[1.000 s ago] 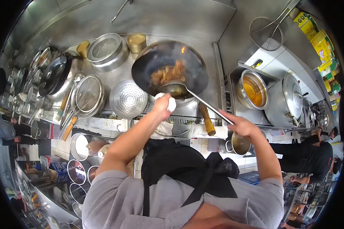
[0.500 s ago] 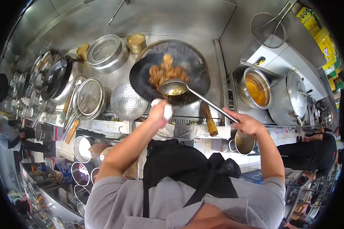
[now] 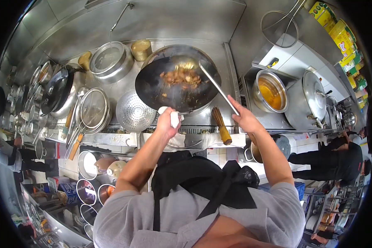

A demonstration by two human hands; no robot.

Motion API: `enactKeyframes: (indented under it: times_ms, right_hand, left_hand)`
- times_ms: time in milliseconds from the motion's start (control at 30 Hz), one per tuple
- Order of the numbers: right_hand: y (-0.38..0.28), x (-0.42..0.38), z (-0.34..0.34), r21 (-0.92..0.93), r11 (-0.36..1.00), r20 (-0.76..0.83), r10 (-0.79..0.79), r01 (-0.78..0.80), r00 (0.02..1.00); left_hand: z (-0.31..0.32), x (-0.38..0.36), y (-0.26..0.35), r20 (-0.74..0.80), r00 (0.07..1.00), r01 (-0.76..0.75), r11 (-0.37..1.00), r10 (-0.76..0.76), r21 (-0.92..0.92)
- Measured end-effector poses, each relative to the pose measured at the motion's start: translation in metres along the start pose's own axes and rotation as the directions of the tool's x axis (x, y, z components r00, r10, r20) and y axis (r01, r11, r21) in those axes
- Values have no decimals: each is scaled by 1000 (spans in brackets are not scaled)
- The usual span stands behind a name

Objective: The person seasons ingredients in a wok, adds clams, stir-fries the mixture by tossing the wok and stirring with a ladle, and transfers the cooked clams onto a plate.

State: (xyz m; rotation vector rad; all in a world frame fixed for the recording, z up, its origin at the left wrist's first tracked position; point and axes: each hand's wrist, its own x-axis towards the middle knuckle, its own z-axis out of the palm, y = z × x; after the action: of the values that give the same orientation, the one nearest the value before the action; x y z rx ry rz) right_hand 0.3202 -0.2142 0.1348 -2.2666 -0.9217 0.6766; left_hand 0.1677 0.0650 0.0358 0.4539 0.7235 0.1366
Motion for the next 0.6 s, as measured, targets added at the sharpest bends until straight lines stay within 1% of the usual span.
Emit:
enactKeyframes:
  times_ms: [33, 67, 100, 133, 167, 200, 267, 300, 333, 400, 433, 467, 500, 533, 567, 600]
  right_hand:
    - [-19, -4, -4, 29, 998, -63, 49, -47, 997]
    - [-40, -10, -7, 101, 986, -87, 143, -134, 986]
    - [-65, -19, -11, 213, 948, -85, 259, -237, 962]
    - [-88, -27, -14, 296, 907, -91, 338, -299, 937]
    - [-105, -35, -15, 342, 886, -114, 369, -313, 922]
    - [-115, -42, -14, 318, 913, -203, 329, -256, 922]
    - [-97, -44, -3, 203, 964, -312, 232, -174, 921]
    - [-95, -42, 2, -3, 980, -391, 181, -198, 902]
    - [-84, -33, 13, -73, 978, -393, 150, -193, 907]
    - [-64, -15, 34, -212, 960, -396, 86, -183, 914]
    - [-83, -9, 41, 191, 948, -215, 292, -253, 932]
    - [-107, -1, 52, 542, 762, 32, 403, -355, 915]
    - [-118, 7, 65, 780, 543, 114, 367, -312, 923]
    - [-120, 10, 76, 929, 256, 183, 308, -267, 934]
    - [-106, 15, 81, 963, -105, 265, 164, -250, 950]
    - [-101, 13, 93, 958, -114, 281, 174, -264, 944]
  left_hand:
    - [7, -3, 13, -21, 998, 52, 999, -52, 0]
    - [9, -6, 25, -17, 998, 58, 998, -58, -1]
    - [9, -8, 37, -14, 999, 32, 999, -31, 10]
    - [10, -11, 48, -12, 1000, 5, 1000, -5, 21]
    - [15, -16, 63, -16, 999, 40, 999, -39, 14]
    - [22, -27, 71, 21, 1000, 8, 1000, -8, 21]
    - [16, -31, 52, 87, 985, -162, 972, 149, 171]
    - [12, -37, 31, 105, 929, -370, 864, 356, 342]
    - [13, -39, 9, 98, 824, -563, 784, 558, 262]
    - [-28, -3, -22, 131, 832, -546, 756, 539, 360]
    - [-32, 0, -21, 134, 837, -539, 757, 531, 368]
    - [-30, 7, -21, 148, 823, -558, 731, 549, 394]
    - [-25, 14, -20, 161, 810, -574, 705, 564, 416]
    - [-12, 1, -1, 154, 848, -521, 742, 507, 421]
    - [-5, -14, 20, 122, 950, -312, 877, 287, 366]
    - [-8, -24, 33, 102, 994, -78, 951, 49, 298]
